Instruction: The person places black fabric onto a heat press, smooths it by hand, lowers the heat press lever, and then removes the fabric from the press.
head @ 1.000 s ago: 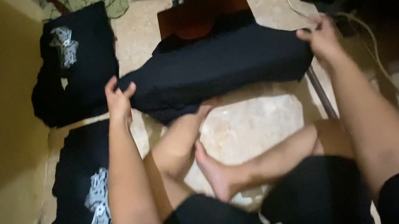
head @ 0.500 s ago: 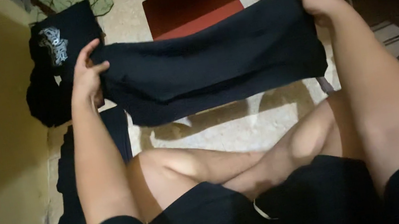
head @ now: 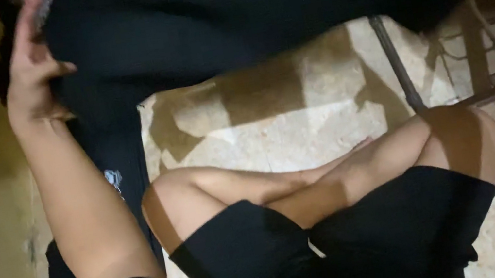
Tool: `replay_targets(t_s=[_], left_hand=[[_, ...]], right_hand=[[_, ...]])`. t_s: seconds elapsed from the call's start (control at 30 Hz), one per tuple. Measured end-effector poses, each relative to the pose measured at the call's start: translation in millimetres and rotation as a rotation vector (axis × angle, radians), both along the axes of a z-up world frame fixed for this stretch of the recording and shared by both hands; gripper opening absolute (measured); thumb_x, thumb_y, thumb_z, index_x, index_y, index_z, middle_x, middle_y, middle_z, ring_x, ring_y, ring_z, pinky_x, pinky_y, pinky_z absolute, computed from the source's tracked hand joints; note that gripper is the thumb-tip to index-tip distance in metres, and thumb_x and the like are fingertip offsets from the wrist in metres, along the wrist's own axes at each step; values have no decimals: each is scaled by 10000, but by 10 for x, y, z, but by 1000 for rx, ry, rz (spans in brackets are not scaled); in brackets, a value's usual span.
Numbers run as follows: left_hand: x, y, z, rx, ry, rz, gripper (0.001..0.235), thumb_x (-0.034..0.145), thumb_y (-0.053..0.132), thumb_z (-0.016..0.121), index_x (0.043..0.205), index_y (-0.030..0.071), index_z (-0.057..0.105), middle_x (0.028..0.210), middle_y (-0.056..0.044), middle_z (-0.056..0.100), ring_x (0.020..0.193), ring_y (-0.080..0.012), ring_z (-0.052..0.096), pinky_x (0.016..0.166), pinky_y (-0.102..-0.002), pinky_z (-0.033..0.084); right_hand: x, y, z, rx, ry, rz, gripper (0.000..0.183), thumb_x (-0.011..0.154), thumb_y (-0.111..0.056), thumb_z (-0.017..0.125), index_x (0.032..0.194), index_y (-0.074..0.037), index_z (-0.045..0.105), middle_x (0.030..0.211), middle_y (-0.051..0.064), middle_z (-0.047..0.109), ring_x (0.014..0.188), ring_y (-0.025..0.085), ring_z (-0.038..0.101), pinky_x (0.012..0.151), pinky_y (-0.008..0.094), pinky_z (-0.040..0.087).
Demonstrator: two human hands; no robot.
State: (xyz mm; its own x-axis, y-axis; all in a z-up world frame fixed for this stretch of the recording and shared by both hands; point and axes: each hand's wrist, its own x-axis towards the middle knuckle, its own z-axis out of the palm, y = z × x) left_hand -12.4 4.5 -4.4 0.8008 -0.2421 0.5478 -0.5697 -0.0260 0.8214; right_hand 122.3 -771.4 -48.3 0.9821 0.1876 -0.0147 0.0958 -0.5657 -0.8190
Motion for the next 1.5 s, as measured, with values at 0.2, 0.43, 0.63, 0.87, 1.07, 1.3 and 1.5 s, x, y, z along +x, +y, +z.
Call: replay_targets(t_s=[0.2,0.43,0.63,0.87,1.07,1.3,1.5], left_hand=[[-346,-335,-1082,549,796,217,942,647,-153,551,1502,229,448,1652,-41,364,1551,-263,279,1249,-438,202],[17,87,-4124,1336,1175,293,838,572,189,808,1390,290,662,1345,-261,607,1214,-426,656,988,-517,541],[333,-1384,-3059,1476,644,407,705,785,310,793,1450,235,572,1431,-191,499,1302,-519,490,902,-766,451],[-105,-2483,-2246,1352,1116,257,1123,825,509,822,1654,370,77,1719,-121,-185,1531,-532,-115,1056,-866,162],[-301,-2624,-2311,1560,1296,248,1370,659,372,973,1635,406,13,1695,-135,-210,1493,-597,86,981,-851,365],[-615,-2424,-3264,1590,1412,246,1222,613,197,999,1600,317,289,1651,-154,-294,1394,-673,245,987,-843,373],[-516,-2705,-2005,1679,1533,65,969,906,346,783,1638,80,207,1730,-118,47,1266,-539,547,1051,-785,343]], right_hand=[[-802,1473,-66,-209,137,70,1048,791,27,702,1648,-197,141,1727,84,142,1564,337,158,1239,523,156],[-56,643,-3683,-696,485,102,1211,662,-382,877,1680,-300,226,1568,258,445,1368,456,522,1061,593,454],[-196,2077,-2655,-648,63,211,826,791,-246,794,1549,-183,473,1477,268,494,1344,508,521,1066,620,436],[-1027,3368,-2021,-594,559,73,1072,874,-664,681,1677,-282,83,1730,174,-130,1525,553,-114,1120,831,-15],[-1414,3246,-1671,-784,701,60,1232,800,-776,662,1683,-280,-40,1717,99,-255,1493,548,-233,1118,834,79],[-1595,2845,-2352,-914,714,180,1387,680,-807,788,1670,-311,-46,1703,116,-278,1495,537,-240,1114,818,-41],[-1593,2921,-1585,-923,844,252,1200,767,-886,570,1676,-249,114,1745,150,-95,1594,421,-67,1149,765,-82]])
